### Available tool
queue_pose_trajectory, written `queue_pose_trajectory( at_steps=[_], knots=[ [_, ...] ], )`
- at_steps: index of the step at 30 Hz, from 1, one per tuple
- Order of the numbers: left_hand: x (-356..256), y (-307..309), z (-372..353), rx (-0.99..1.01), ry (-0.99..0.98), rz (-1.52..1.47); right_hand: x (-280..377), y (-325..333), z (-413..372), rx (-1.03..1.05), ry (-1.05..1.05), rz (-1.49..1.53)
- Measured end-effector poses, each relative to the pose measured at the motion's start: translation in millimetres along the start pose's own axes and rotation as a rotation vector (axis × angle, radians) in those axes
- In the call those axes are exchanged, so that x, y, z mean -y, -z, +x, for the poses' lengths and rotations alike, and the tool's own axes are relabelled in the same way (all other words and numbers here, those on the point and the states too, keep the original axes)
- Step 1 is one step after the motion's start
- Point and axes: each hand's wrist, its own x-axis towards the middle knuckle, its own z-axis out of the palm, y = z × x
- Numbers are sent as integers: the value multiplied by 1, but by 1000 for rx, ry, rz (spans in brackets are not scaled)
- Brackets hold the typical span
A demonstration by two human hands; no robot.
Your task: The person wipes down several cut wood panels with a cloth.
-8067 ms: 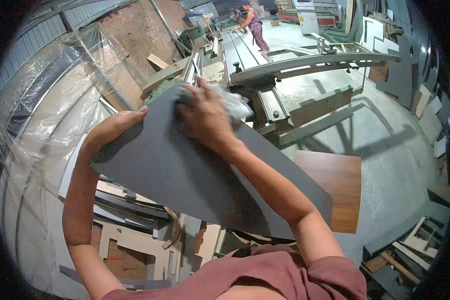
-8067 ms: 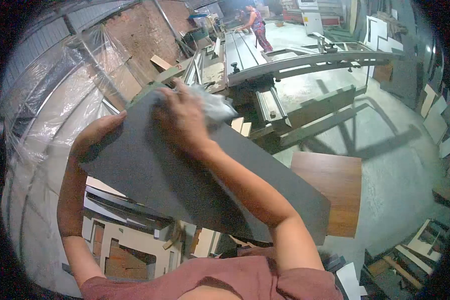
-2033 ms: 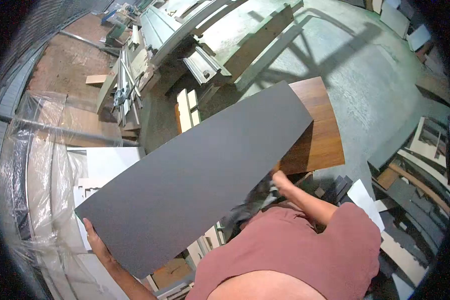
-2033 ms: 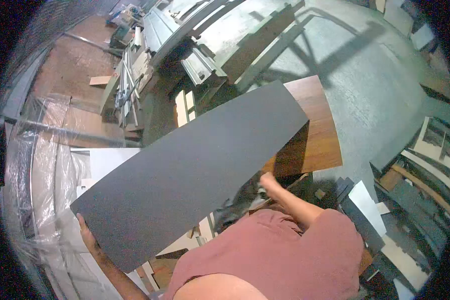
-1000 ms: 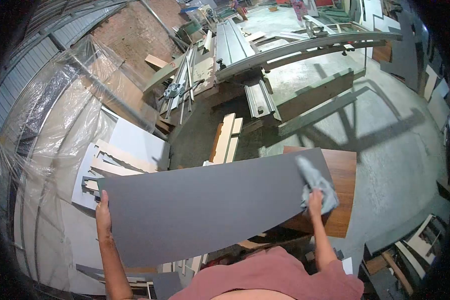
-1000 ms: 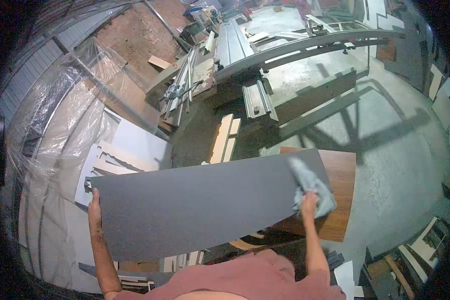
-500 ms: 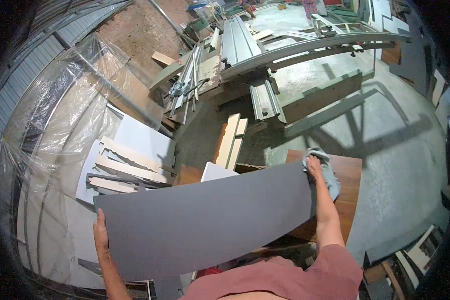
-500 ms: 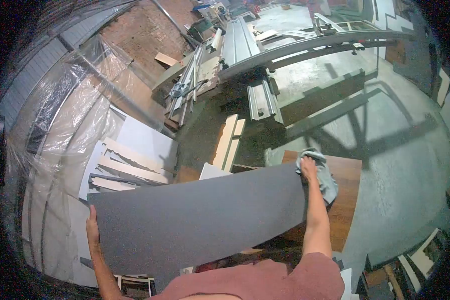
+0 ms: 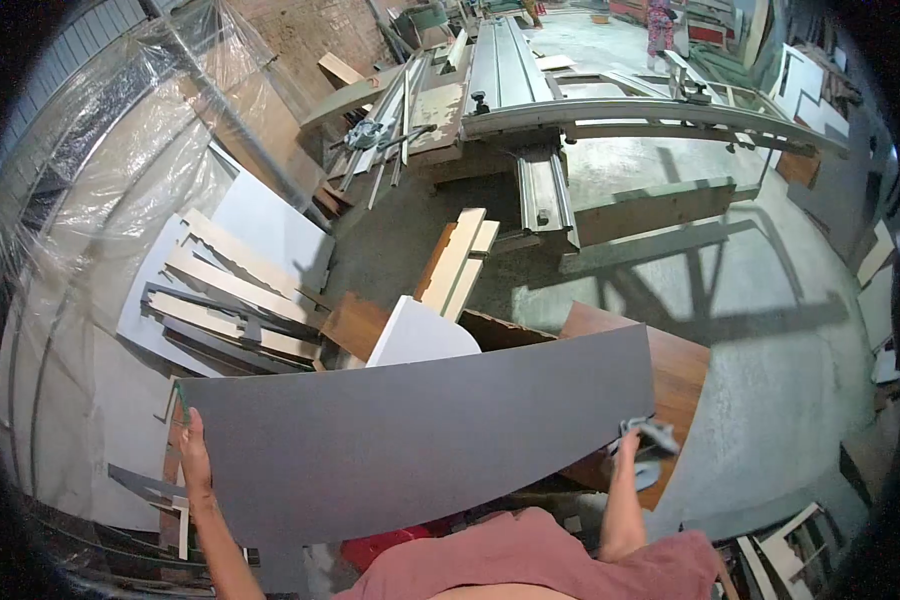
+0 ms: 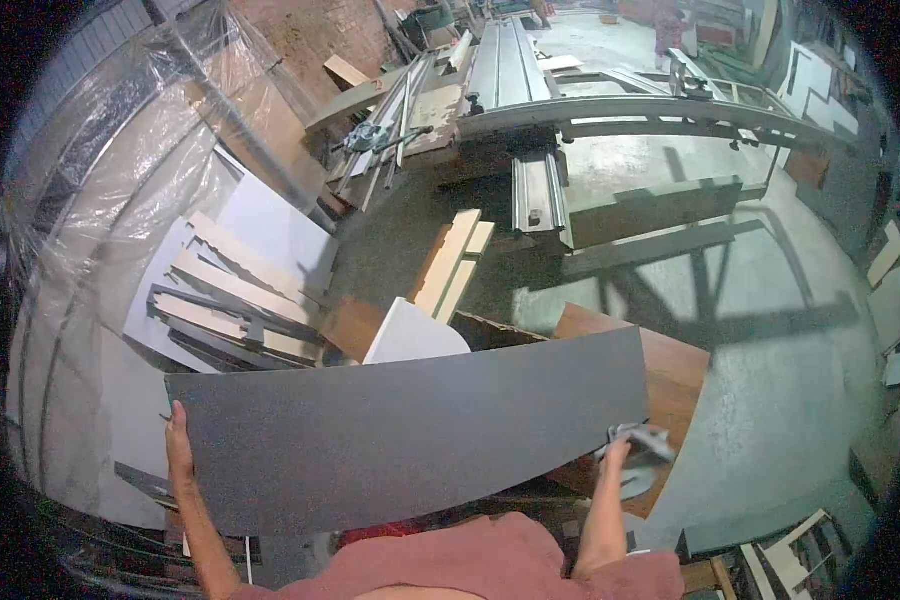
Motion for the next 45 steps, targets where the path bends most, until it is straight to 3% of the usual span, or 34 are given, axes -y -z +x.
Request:
queue_pose_trajectory(
  at_steps=[1, 3, 4, 6, 8, 10, 12, 13, 16, 19, 22, 26, 28, 30, 32, 34, 36, 40, 41, 44, 45],
  knots=[
    [1, 1, 1, 29, 20, 22, -4, -6, -20, -4, -128, 527],
    [-11, -12, -2, 56, 44, 40, -11, -19, -43, 295, -334, 794],
    [-26, -37, -12, -87, -39, 64, -9, -25, -56, 297, -328, 790],
    [-23, -44, -13, -230, -121, 86, 26, -30, -106, 545, -362, 1154],
    [28, -22, 2, -15, 50, 114, 24, -31, -112, 560, -303, 1134],
    [34, -26, -2, 36, 114, 135, 38, -23, -134, 574, -250, 1082],
    [20, -38, -11, -41, 192, 124, 59, -13, -178, 518, -192, 967],
    [39, -33, -7, -4, 182, 77, 51, -12, -182, 641, -255, 917],
    [80, -20, -16, 56, 357, 76, 49, -9, -210, 606, -267, 483],
    [178, 2, -25, 64, 368, 98, 43, -20, -210, 609, -411, 477],
    [227, 25, -47, 40, 542, 137, 40, -23, -231, 583, -408, 371],
    [301, 70, -84, 81, 635, 261, 18, -41, -232, 663, -472, 294],
    [309, 79, -99, -57, 876, 121, 25, -63, -235, 780, -543, 44],
    [323, 84, -114, -151, 993, 72, 38, -101, -251, 691, -226, -114],
    [336, 81, -126, -224, 1063, 58, 32, -138, -230, 871, -99, -160],
    [348, 68, -132, -301, 1109, 58, 33, -184, -209, 1053, -316, -60],
    [356, 48, -134, -381, 1147, 64, 43, -233, -194, 1106, -400, -13],
    [366, -5, -127, -531, 1154, 51, 49, -312, -161, 1055, -251, 23],
    [381, -17, -129, -554, 1049, -16, 48, -321, -150, 999, -243, 41],
    [351, -46, -114, -457, 1113, 12, 55, -338, -138, 986, -221, 185],
    [362, -55, -121, -452, 1057, -105, 53, -337, -124, 953, -179, 191]
  ],
)
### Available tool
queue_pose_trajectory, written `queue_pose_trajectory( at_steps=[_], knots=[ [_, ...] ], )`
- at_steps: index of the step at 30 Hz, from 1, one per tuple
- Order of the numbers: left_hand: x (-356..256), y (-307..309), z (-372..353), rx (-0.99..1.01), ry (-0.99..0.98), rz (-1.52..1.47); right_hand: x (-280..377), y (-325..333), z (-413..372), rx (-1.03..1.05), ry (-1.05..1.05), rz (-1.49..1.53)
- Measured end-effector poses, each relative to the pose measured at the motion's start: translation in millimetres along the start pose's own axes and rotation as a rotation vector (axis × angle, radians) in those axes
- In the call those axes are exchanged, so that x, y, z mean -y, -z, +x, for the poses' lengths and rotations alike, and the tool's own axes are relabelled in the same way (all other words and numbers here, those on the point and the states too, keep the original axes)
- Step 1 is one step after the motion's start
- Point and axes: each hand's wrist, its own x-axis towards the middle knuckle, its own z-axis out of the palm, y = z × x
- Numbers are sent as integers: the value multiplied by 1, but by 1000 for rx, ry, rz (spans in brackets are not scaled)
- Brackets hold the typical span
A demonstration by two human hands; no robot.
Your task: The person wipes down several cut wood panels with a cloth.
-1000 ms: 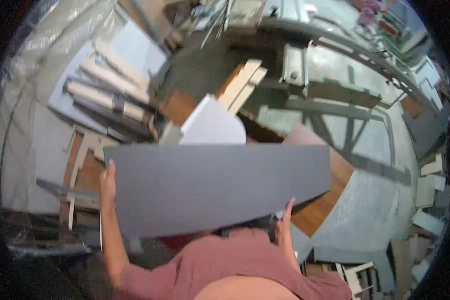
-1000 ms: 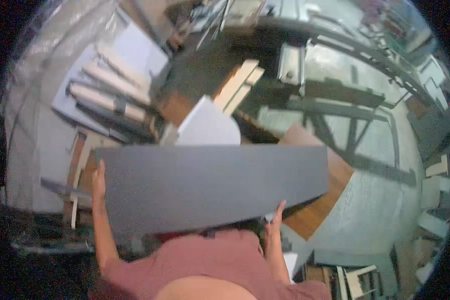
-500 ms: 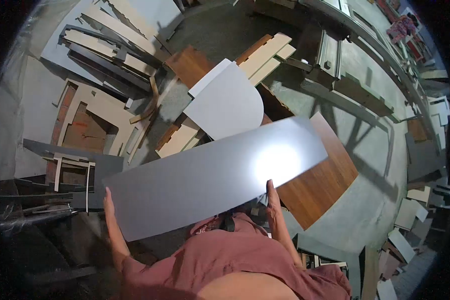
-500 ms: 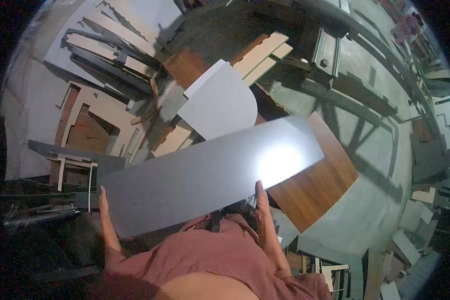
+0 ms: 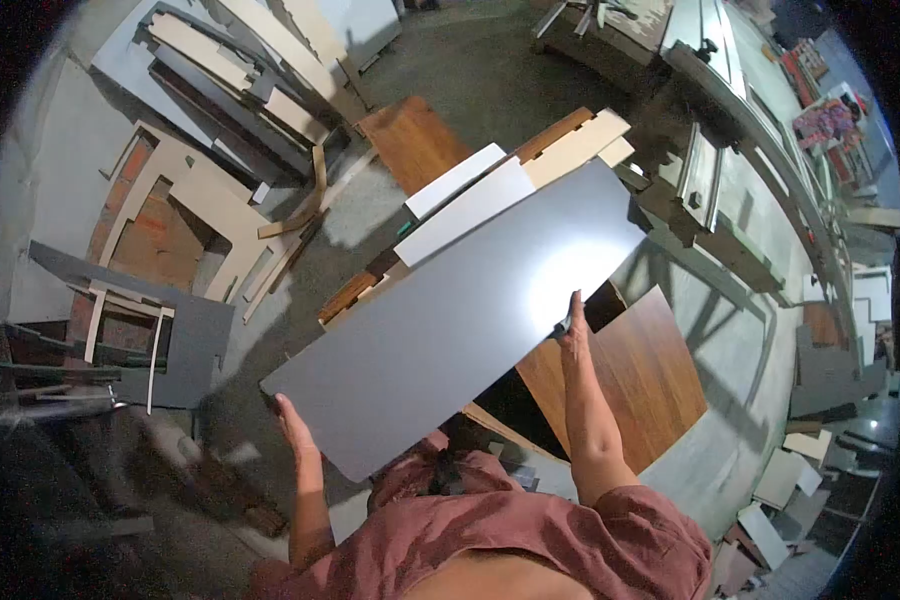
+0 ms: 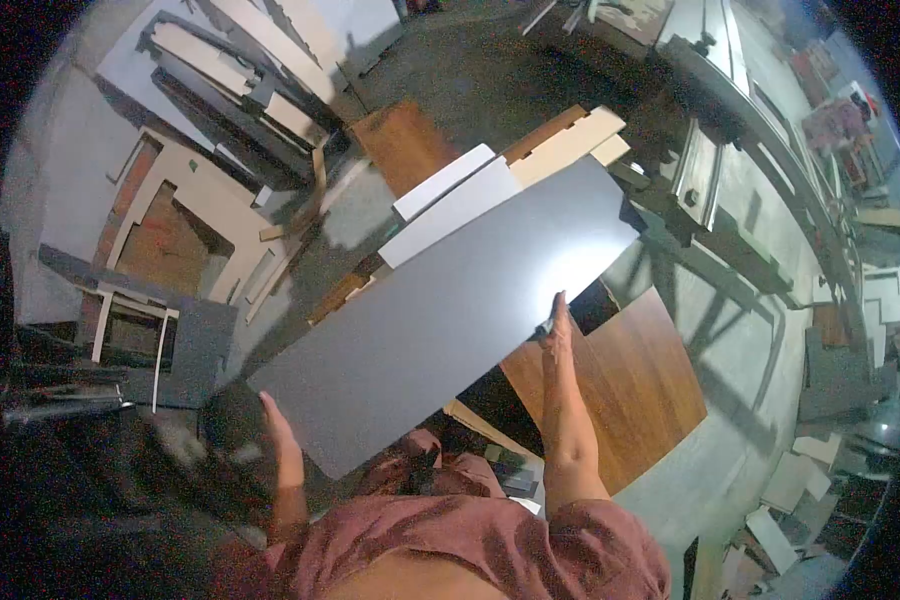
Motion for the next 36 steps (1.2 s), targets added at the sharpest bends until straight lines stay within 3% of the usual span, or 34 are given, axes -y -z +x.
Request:
queue_pose_trajectory(
  at_steps=[5, 6, 7, 8, 10, 11, 12, 14, 15, 17, 19, 20, 22, 25, 27, 30, 32, 36],
  knots=[
    [61, -2, 23, 48, -13, -94, -7, 47, -13, 13, 26, -11],
    [53, 5, 19, 220, 0, -78, -13, 61, -16, -45, 17, -98],
    [37, 9, 14, 394, 9, -67, -4, 33, -44, -120, 28, -55],
    [12, 8, 4, 318, 14, -15, -2, 33, -57, -117, 10, -64],
    [64, 25, 90, 51, -388, 326, -7, 43, -80, -202, 26, -136],
    [26, 7, 82, -33, -576, 344, -11, 50, -86, -202, 15, -142],
    [-3, -21, 79, 96, -441, 94, -15, 60, -92, -205, 29, -58],
    [-27, -93, 90, 384, -435, -143, -19, 64, -107, -196, 76, 84],
    [-32, -133, 109, 551, -222, -221, -22, 68, -112, -201, 75, 82],
    [-52, -214, 107, 648, -22, -304, -28, 88, -117, -208, 33, 96],
    [-65, -265, 104, 661, -2, -238, -24, 89, -128, -246, 42, 79],
    [-55, -286, 118, 673, -5, -239, -24, 90, -133, -288, 41, 67],
    [-25, -333, 149, 663, 179, -407, -23, 89, -139, -337, 93, 79],
    [-23, -353, 138, 790, 115, -543, -20, 97, -144, -382, 126, 126],
    [-29, -357, 137, 893, 293, -612, -19, 101, -147, -381, 118, 163],
    [-28, -371, 143, 932, 226, -635, -13, 90, -149, -417, 116, 170],
    [-47, -366, 112, 816, -20, -815, -1, 74, -160, -384, 22, 135],
    [-81, -356, 80, 814, 9, -822, -26, 115, -146, -382, 69, 189]
  ],
)
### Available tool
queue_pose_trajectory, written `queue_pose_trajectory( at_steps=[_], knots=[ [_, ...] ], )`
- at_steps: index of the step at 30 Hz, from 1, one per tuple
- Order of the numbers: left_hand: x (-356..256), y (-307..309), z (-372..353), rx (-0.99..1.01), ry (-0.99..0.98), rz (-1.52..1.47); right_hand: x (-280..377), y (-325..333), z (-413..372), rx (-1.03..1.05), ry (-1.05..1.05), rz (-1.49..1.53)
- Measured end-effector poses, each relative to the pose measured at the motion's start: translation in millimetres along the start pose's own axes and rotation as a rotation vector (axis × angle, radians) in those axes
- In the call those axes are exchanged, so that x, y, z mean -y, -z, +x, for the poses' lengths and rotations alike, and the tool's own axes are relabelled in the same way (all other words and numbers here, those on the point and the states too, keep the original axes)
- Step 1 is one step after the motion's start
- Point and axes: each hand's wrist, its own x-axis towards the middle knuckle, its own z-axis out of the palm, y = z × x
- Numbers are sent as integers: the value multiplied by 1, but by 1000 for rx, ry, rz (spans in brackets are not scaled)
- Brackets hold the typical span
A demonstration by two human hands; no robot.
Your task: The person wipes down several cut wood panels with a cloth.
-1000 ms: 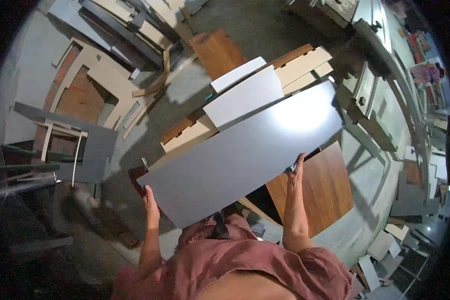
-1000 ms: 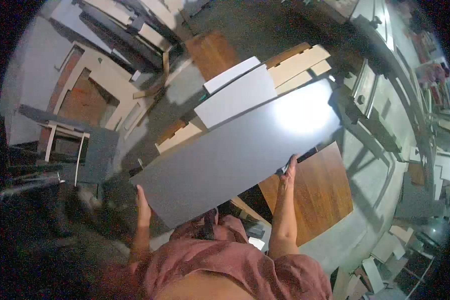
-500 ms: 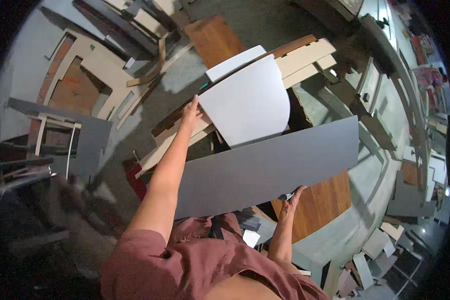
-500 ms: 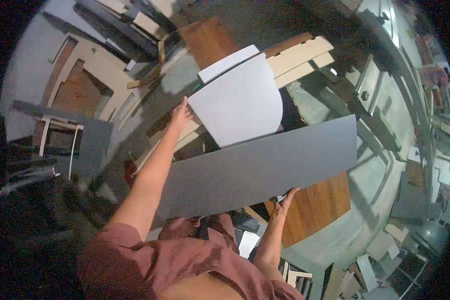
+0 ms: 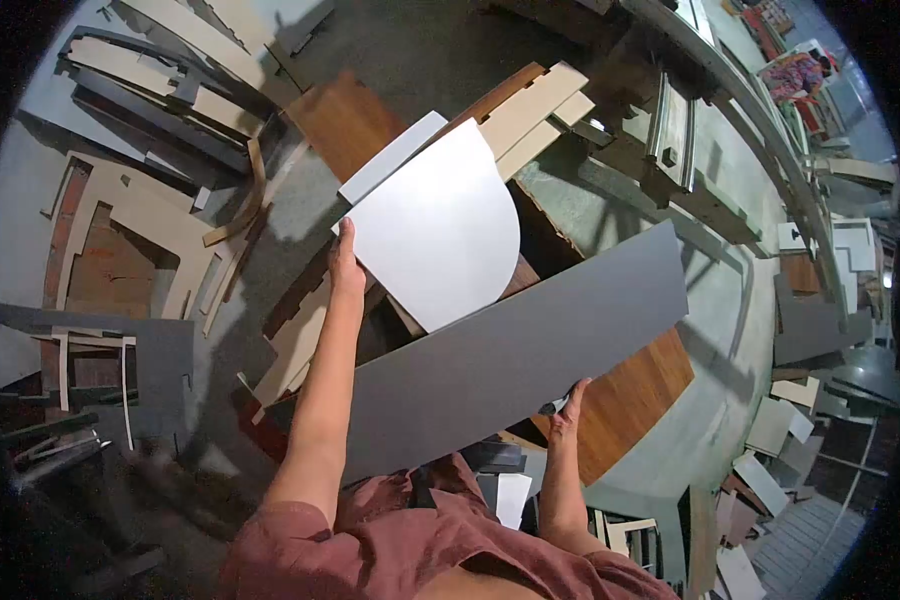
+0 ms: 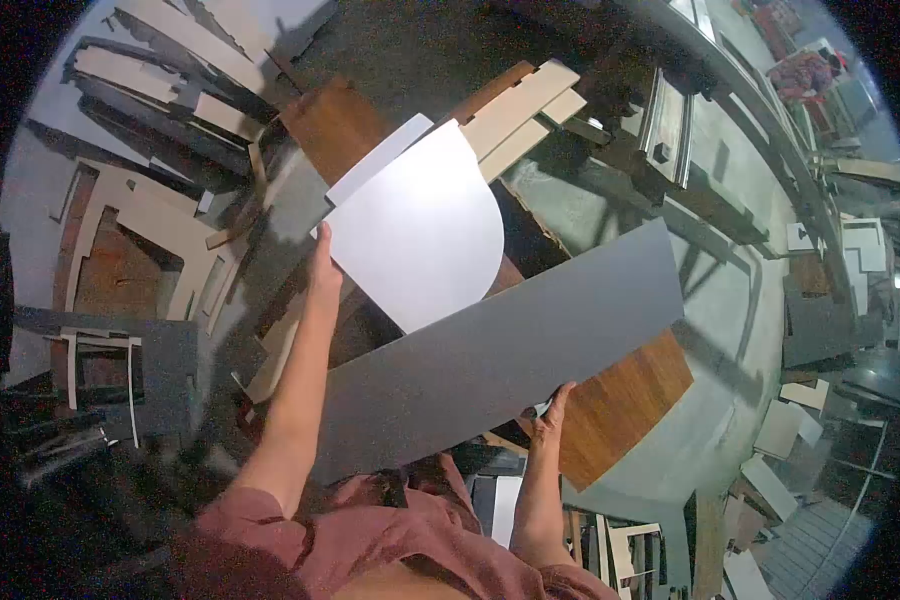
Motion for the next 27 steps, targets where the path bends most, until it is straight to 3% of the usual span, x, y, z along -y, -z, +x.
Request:
queue_pose_trajectory(
  at_steps=[5, 7, 9, 13, 19, 25, 27],
  knots=[
    [-42, -23, -16, -81, -15, 34, -7, 19, 19, 54, -12, 25],
    [-70, -30, -27, 22, -55, 90, 1, 3, 14, 53, -47, 4],
    [-101, -40, -40, -41, -61, 32, 2, -7, 19, 46, -90, -18],
    [-168, -22, -46, 28, -281, 88, -4, -9, 52, 97, -27, -51],
    [-251, -32, -89, -119, -484, 148, -7, -23, 118, 88, -90, -157],
    [-267, -29, -114, -195, -568, 177, -6, -64, 186, 69, -114, -207],
    [-261, -20, -113, -241, -485, 153, -7, -73, 202, 7, -35, -290]
  ],
)
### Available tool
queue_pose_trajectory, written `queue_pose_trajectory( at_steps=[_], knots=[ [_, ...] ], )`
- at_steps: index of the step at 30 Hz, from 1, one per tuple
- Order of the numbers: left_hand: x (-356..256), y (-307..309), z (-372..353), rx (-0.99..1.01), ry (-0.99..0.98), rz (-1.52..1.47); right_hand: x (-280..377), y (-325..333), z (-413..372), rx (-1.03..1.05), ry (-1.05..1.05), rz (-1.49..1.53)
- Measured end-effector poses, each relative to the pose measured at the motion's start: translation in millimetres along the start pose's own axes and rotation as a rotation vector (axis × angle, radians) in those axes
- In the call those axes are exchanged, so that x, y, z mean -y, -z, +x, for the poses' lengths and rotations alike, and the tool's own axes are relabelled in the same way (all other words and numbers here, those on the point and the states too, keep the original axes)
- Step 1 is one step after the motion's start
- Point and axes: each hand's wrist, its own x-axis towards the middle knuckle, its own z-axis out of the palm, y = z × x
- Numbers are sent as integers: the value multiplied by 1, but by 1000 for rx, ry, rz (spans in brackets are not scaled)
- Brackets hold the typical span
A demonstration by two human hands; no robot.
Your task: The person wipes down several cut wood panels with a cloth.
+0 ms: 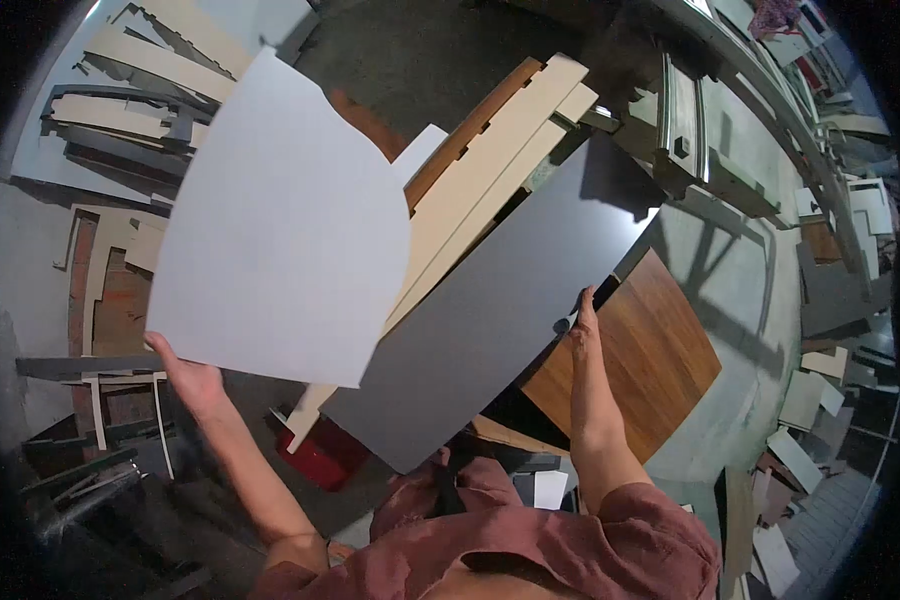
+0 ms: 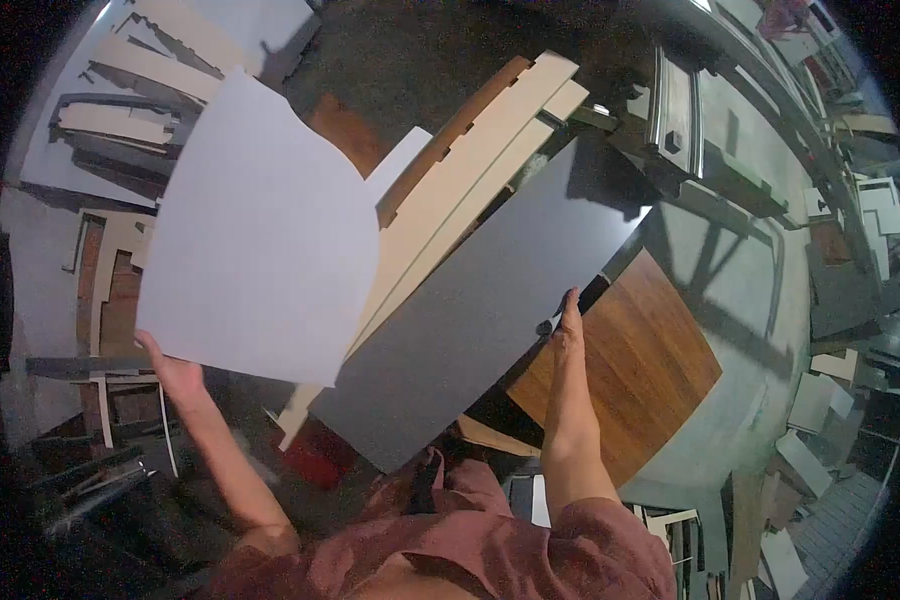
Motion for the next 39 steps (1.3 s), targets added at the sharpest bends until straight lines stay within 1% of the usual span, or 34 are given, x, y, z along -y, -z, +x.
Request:
queue_pose_trajectory(
  at_steps=[1, 2, 3, 4, 5, 6, 7, 8, 9, 10, 11, 12, 14, 16, 18, 19, 20, 21, 22, 23, 25, 27, 28, 29, 30, 31, 32, 34, 35, 36, 37, 38, 39],
  knots=[
    [4, -1, -3, 3, -3, 1, 35, -41, -45, -5, -108, 27],
    [10, -4, -8, -24, 41, 6, 28, -35, -26, -7, -107, 31],
    [17, -6, -13, -51, 89, 13, 14, -17, 3, -28, -106, -69],
    [26, -5, -16, -43, 93, 13, 7, -7, 21, -51, -103, -168],
    [37, -2, -18, 1, 125, 10, 8, -10, 21, -58, -99, -163],
    [50, 0, -20, 44, 158, 7, 10, -17, 18, 9, -67, -128],
    [62, 1, -23, 47, 164, 7, 12, -19, 16, 75, -36, -95],
    [75, 1, -26, 53, 232, -12, 20, -21, 17, 69, -33, -95],
    [89, 2, -28, 60, 299, -32, 28, -22, 21, -119, -85, -502],
    [107, 5, -29, 65, 302, -35, 39, -27, 19, -312, -136, -906],
    [127, 9, -30, 78, 362, -76, 44, -28, 9, -362, 40, -1197],
    [142, 10, -32, 92, 422, -116, 56, -36, -5, -367, 44, -1194],
    [163, -6, -44, 102, 452, -128, 74, -44, -24, -458, 108, -1457],
    [192, -10, -44, 89, 487, -151, 87, -40, -26, -497, 128, -1457],
    [221, -14, -43, 196, 512, -200, 102, -36, -31, -600, 148, -1322],
    [230, -19, -45, 208, 530, -179, 103, -28, -30, -632, 212, -1192],
    [240, -20, -45, 217, 536, -188, 104, -15, -33, -645, 218, -1190],
    [257, -17, -43, 196, 557, -218, 105, -1, -38, -553, 283, -1029],
    [270, -15, -41, 175, 577, -246, 111, -1, -55, -457, 345, -869],
    [280, -11, -39, 181, 580, -254, 114, 3, -79, -402, 407, -855],
    [294, -4, -36, 196, 597, -254, 98, -1, -116, -506, 548, -697],
    [298, 2, -33, 224, 621, -202, 98, -16, -177, -291, 227, -599],
    [302, -1, -28, 253, 636, -156, 80, -8, -189, -200, 197, -591],
    [308, 0, -19, 266, 634, -163, 20, 41, -157, -231, 210, -647],
    [317, 4, -8, 283, 685, -171, 20, 19, -197, -167, 226, -686],
    [319, 6, -3, 300, 738, -173, 10, 16, -219, -121, 148, -737],
    [313, 4, -3, 312, 740, -171, -31, 40, -216, -81, 212, -826],
    [297, -5, -1, 214, 777, -110, -49, 33, -249, -14, 80, -891],
    [291, -9, -2, 231, 773, -109, -56, 29, -263, -13, 71, -934],
    [285, -12, -4, 145, 812, -81, -60, 26, -276, -13, 65, -977],
    [283, -13, -4, 62, 850, -55, -61, 21, -289, -20, 87, -972],
    [284, -12, -3, 88, 845, -61, -63, 18, -300, -29, 112, -966],
    [297, -5, 2, 106, 849, -95, -76, 27, -302, -36, 191, -1027]
  ],
)
